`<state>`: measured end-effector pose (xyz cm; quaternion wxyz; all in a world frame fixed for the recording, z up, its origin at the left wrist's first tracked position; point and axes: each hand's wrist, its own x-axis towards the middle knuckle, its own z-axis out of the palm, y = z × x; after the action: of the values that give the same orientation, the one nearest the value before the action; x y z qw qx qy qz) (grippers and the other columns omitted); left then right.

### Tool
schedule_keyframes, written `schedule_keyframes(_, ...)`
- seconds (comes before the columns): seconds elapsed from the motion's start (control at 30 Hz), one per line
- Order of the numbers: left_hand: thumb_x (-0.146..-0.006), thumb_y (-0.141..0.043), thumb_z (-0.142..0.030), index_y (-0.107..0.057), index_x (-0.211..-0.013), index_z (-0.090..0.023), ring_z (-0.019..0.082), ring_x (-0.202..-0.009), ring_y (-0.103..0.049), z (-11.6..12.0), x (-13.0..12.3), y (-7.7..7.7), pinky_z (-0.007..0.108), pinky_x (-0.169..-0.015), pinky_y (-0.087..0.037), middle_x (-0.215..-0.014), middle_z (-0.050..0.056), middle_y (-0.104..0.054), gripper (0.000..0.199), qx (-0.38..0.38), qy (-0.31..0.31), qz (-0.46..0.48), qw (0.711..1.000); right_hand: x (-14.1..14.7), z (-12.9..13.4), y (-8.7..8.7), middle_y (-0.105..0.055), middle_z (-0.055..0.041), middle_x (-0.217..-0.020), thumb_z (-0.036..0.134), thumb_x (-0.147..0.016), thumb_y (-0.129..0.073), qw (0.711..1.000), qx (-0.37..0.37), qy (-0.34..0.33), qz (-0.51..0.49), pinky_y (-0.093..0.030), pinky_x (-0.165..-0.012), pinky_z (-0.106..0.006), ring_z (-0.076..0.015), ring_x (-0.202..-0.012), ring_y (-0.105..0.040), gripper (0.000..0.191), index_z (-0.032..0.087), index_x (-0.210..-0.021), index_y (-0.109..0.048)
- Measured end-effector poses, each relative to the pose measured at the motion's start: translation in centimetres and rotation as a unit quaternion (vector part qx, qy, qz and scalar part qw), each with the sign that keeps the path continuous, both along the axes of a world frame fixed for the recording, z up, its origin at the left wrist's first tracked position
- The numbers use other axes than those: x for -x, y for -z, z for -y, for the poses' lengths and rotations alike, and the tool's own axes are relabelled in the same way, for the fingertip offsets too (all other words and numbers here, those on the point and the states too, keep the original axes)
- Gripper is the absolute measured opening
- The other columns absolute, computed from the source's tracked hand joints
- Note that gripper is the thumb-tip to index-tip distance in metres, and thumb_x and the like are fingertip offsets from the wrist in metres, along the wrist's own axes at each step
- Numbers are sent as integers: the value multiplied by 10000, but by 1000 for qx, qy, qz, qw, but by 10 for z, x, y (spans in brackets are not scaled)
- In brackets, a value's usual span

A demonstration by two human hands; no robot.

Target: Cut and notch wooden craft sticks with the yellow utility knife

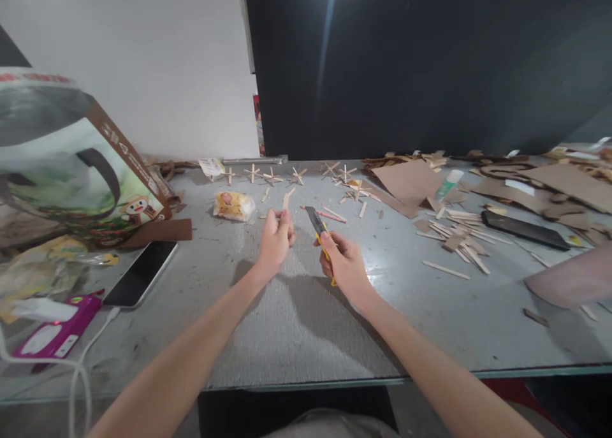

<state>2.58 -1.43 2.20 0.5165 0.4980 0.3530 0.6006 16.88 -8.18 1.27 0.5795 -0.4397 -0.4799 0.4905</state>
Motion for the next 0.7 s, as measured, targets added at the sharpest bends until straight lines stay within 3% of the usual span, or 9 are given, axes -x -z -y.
schedule_keyframes(0.17, -1094, -543, -432, -363, -879, -251, 43, -391, -269, 1, -2, 2, 176, -426, -163, -565, -136, -373, 334, 25, 36, -11, 999, -1, 1, -1, -372, 105, -441, 818, -823, -659, 1000, 1, 0, 13, -229, -395, -233, -74, -373, -298, 595, 226, -797, -605)
schedule_keyframes(0.53, -1090, -538, -479, -364, -912, -248, 29, -417, -325, 4, -6, 2, 167, -440, -207, -677, -106, -429, 339, 61, 63, 5, 996, -2, 0, 1, -363, 103, -447, 820, -863, -597, 999, -3, 6, 42, -236, -407, -255, -96, -375, -302, 583, 240, -816, -591)
schedule_keyframes(0.63, -1092, -533, -485, -358, -910, -254, 38, -397, -297, 2, -5, 5, 179, -436, -194, -628, -124, -379, 342, 59, 70, 6, 996, -5, -3, 6, -412, 71, -481, 748, -952, -504, 989, -17, 35, 139, -247, -446, -275, -124, -406, -358, 526, 246, -812, -578)
schedule_keyframes(0.7, -1097, -524, -474, -350, -904, -259, 41, -379, -269, -2, -2, 6, 186, -432, -173, -602, -135, -345, 337, 59, 55, 10, 997, -8, -5, 11, -513, 20, -550, 609, -1012, -483, 960, -35, 68, 268, -256, -501, -294, -153, -468, -451, 431, 247, -793, -566)
